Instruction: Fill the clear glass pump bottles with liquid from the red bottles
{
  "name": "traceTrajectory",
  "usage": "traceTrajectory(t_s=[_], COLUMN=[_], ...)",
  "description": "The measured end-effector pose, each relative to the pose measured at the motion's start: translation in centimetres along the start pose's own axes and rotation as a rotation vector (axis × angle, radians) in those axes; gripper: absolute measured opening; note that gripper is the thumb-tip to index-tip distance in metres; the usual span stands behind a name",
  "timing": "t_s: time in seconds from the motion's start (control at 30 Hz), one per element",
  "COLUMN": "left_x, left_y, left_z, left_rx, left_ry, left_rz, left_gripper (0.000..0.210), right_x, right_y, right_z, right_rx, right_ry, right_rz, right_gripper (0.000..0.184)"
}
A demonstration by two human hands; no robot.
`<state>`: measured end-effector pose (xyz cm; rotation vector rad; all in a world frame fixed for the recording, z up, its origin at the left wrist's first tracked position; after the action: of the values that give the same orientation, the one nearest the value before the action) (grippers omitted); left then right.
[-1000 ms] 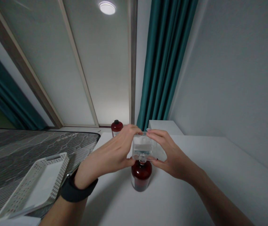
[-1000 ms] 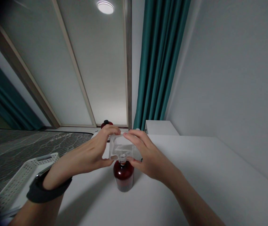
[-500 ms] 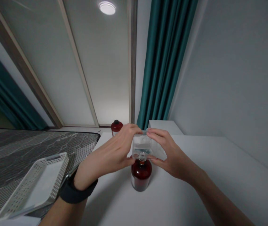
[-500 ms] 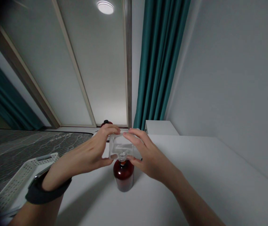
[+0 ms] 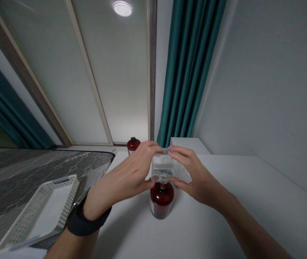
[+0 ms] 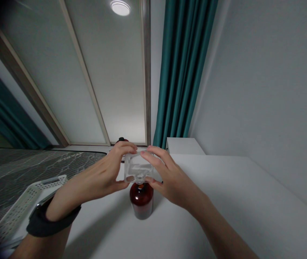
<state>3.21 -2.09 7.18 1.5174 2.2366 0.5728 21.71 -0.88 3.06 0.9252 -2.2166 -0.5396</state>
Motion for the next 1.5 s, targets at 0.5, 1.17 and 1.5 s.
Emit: traceTrajectory(t_s=[0.5,1.17,1.5], left_x=[-0.12,-0.37,-0.70], left_y=[-0.14,-0.26,-0.08], left_z=[0.05,0.19,0.00], left_rx=[0.013,0.034,0.035], left_ry=[0.060,0.114,0.144], left_rz=[0.026,0.019,0.025], left_gripper=[0.059,0.059,0.054], right_x=[-0.09,-0.35,-0.20], right_y=[-0.04,-0.25,-0.23], right_z=[-0.02,0.13,0.10], right_rx=[-0.016,-0.056,-0.064], right_ry=[-0.025,-0.043,-0.056], right_rz=[-0.034,-0.066,-0.077], right_gripper=[0.069,0.066,0.069])
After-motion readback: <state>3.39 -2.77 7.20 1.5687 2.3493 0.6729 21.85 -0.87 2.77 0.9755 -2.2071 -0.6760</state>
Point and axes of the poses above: each hand's wrist, its own y-axis towards the middle knuckle, its own z-axis out of the palm, x = y × z, the point moved 4 cm from there along y, towards the middle knuckle, and after that the axes turned 14 degrees about z, right-handed, at the moved point
